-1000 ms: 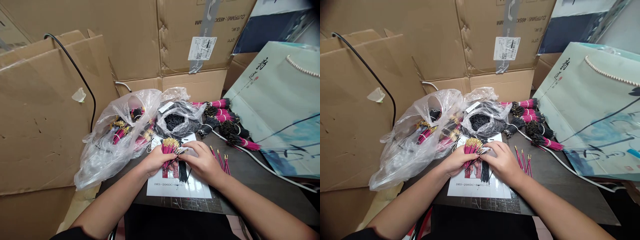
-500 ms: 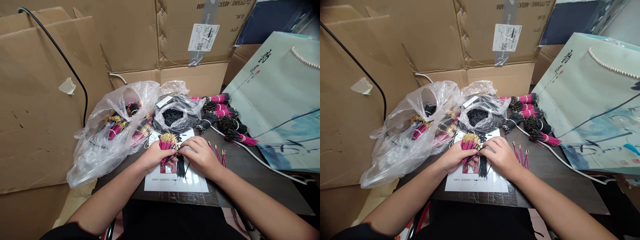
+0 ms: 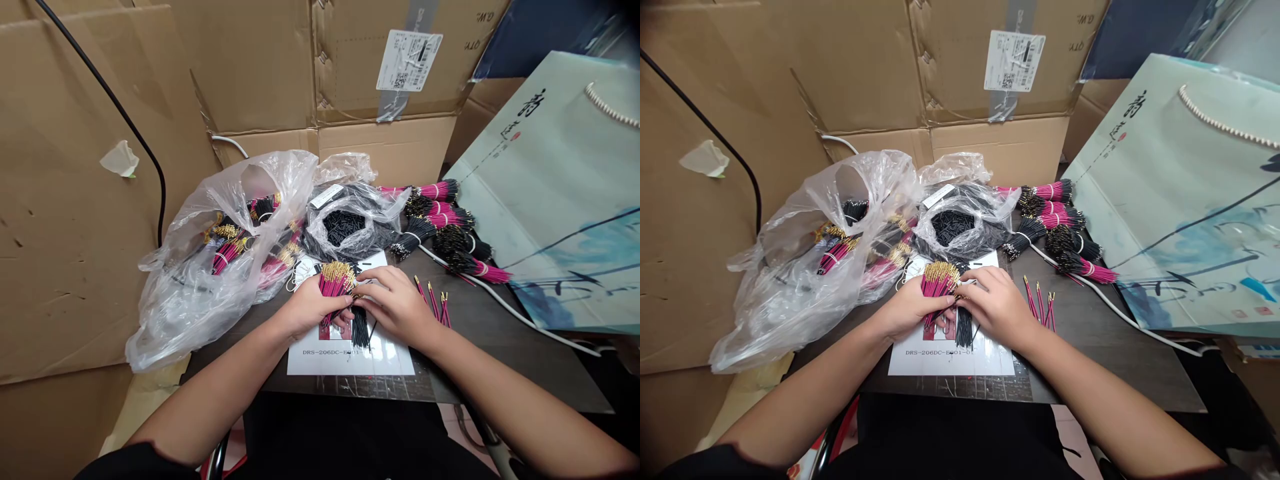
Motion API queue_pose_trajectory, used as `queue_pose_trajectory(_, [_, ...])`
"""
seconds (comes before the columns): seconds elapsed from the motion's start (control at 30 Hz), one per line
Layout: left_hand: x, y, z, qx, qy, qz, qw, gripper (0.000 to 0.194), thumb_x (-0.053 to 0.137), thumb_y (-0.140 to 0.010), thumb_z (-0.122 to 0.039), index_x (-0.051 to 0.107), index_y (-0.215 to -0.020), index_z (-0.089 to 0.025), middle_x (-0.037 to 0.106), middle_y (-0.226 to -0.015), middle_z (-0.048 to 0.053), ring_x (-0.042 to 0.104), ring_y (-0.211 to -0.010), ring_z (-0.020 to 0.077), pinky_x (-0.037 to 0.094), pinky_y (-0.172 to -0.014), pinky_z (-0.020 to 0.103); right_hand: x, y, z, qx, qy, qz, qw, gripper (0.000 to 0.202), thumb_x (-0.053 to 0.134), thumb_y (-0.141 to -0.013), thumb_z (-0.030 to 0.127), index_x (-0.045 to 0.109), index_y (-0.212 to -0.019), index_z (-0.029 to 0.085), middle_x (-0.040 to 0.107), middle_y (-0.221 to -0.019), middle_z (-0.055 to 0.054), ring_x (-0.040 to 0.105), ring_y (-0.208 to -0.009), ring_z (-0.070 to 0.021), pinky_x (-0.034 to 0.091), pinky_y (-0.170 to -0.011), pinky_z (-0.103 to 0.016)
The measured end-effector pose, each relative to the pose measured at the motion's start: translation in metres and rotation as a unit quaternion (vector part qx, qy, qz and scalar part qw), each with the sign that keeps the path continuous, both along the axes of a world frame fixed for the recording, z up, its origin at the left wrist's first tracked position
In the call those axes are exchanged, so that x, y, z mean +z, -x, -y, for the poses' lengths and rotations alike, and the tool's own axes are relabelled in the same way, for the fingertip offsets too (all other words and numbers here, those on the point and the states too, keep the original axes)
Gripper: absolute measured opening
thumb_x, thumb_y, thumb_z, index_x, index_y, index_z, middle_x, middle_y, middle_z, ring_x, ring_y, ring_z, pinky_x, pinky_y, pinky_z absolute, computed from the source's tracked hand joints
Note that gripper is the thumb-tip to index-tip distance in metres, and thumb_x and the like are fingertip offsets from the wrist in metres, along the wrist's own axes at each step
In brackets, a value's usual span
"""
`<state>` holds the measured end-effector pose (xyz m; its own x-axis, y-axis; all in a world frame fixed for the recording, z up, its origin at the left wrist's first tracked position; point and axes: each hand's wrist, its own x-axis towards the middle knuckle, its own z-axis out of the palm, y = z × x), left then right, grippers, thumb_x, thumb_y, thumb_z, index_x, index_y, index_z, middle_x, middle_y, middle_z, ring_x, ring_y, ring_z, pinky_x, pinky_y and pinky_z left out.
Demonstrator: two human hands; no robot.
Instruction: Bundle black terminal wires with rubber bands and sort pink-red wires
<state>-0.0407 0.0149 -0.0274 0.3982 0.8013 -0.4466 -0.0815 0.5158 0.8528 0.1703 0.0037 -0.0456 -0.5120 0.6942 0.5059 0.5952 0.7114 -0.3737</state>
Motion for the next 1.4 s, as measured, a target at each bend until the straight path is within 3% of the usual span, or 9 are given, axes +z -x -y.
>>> queue_pose_trajectory(0.27, [0.002,0.0,0.002,0.001,0.001,-0.014,1.0,0.023,0.075,-0.083,-0.015,0.064,-0.102,-0.008,0.075,-0.091,0.012,0.072,-0.067,0.0155,0.062,-0.059,0.026,0.007,-0.01,0.001,-0.074,-0.012,-0.045,0.996,0.009,0.066,-0.095,0.027,0.068,-0.1,0.02,0.068,-0.111,-0.011,0.061,-0.105,-0.0265,0.049,-0.093,-0.045])
queue_pose_trajectory(0.43, [0.004,-0.001,0.005,-0.031,-0.067,-0.052,0.996,0.016,0.072,-0.086,-0.022,0.062,-0.093,-0.011,0.065,-0.064,0.001,0.055,-0.044,0.009,0.046,-0.042,0.02,0.014,-0.001,0.008,-0.146,0.087,-0.072,0.983,0.036,0.062,-0.097,0.039,0.058,-0.126,0.018,0.065,-0.113,-0.013,0.066,-0.09,-0.0234,0.056,-0.077,-0.04])
queue_pose_trajectory(0.6, [0.003,0.003,0.006,-0.049,-0.134,-0.085,0.986,0.027,0.071,-0.089,-0.039,0.059,-0.092,-0.016,0.059,-0.06,-0.003,0.049,-0.044,0.0094,0.04,-0.044,0.022,0.028,0.007,-0.005,-0.042,0.019,0.049,0.998,0.071,0.067,-0.093,0.051,0.043,-0.15,0.016,0.045,-0.153,-0.023,0.05,-0.136,-0.0378,0.049,-0.106,-0.056])
queue_pose_trajectory(0.67, [0.004,0.005,0.004,-0.026,-0.204,-0.153,0.967,0.027,0.074,-0.086,-0.036,0.063,-0.099,-0.016,0.07,-0.079,0.003,0.064,-0.064,0.0157,0.05,-0.059,0.026,0.035,0.011,-0.014,0.033,-0.044,0.126,0.99,0.079,0.074,-0.087,0.051,0.043,-0.152,0.017,0.041,-0.16,-0.02,0.042,-0.143,-0.0409,0.042,-0.112,-0.06])
queue_pose_trajectory(0.77, [0.007,0.007,0.001,-0.035,-0.305,-0.294,0.905,0.028,0.072,-0.083,-0.025,0.068,-0.109,-0.016,0.075,-0.106,0.011,0.07,-0.099,0.0279,0.052,-0.079,0.031,0.039,0.024,-0.024,0.087,-0.117,0.189,0.971,0.063,0.069,-0.093,0.029,0.047,-0.151,0.02,0.053,-0.154,-0.015,0.047,-0.14,-0.0368,0.04,-0.112,-0.058])
queue_pose_trajectory(0.9, [0.008,0.01,0.004,-0.11,-0.366,-0.442,0.811,0.023,0.058,-0.087,-0.018,0.069,-0.107,-0.016,0.074,-0.105,0.015,0.071,-0.097,0.0309,0.052,-0.077,0.034,0.033,0.052,-0.031,0.073,-0.16,0.222,0.959,0.037,0.05,-0.101,0.013,0.059,-0.137,0.014,0.071,-0.119,-0.014,0.062,-0.114,-0.0279,0.044,-0.106,-0.049])
queue_pose_trajectory(1.1, [0.005,0.015,0.018,-0.108,-0.368,-0.539,0.75,0.038,0.05,-0.086,-0.01,0.062,-0.121,-0.006,0.069,-0.115,0.022,0.067,-0.105,0.0346,0.052,-0.091,0.043,0.022,0.064,-0.039,0.053,-0.2,0.259,0.943,0.024,0.057,-0.096,0.013,0.067,-0.117,0.009,0.069,-0.095,-0.011,0.061,-0.086,-0.0259,0.048,-0.089,-0.045])
queue_pose_trajectory(1.27, [0.002,0.018,0.028,-0.118,-0.382,-0.582,0.709,0.05,0.049,-0.086,-0.009,0.058,-0.135,-0.007,0.061,-0.13,0.02,0.055,-0.123,0.0342,0.044,-0.107,0.046,0.006,0.059,-0.039,0.074,-0.225,0.26,0.936,0.039,0.063,-0.09,0.016,0.064,-0.128,0.009,0.071,-0.107,-0.014,0.063,-0.094,-0.0288,0.048,-0.085,-0.045])
queue_pose_trajectory(1.4, [0.003,0.03,0.035,-0.117,-0.41,-0.579,0.695,0.052,0.057,-0.088,-0.024,0.058,-0.138,-0.01,0.059,-0.134,0.018,0.053,-0.122,0.0356,0.04,-0.108,0.051,0.001,0.057,-0.033,0.103,-0.176,0.257,0.945,0.053,0.068,-0.088,0.036,0.062,-0.134,0.01,0.069,-0.12,-0.017,0.063,-0.105,-0.0326,0.05,-0.086,-0.047])
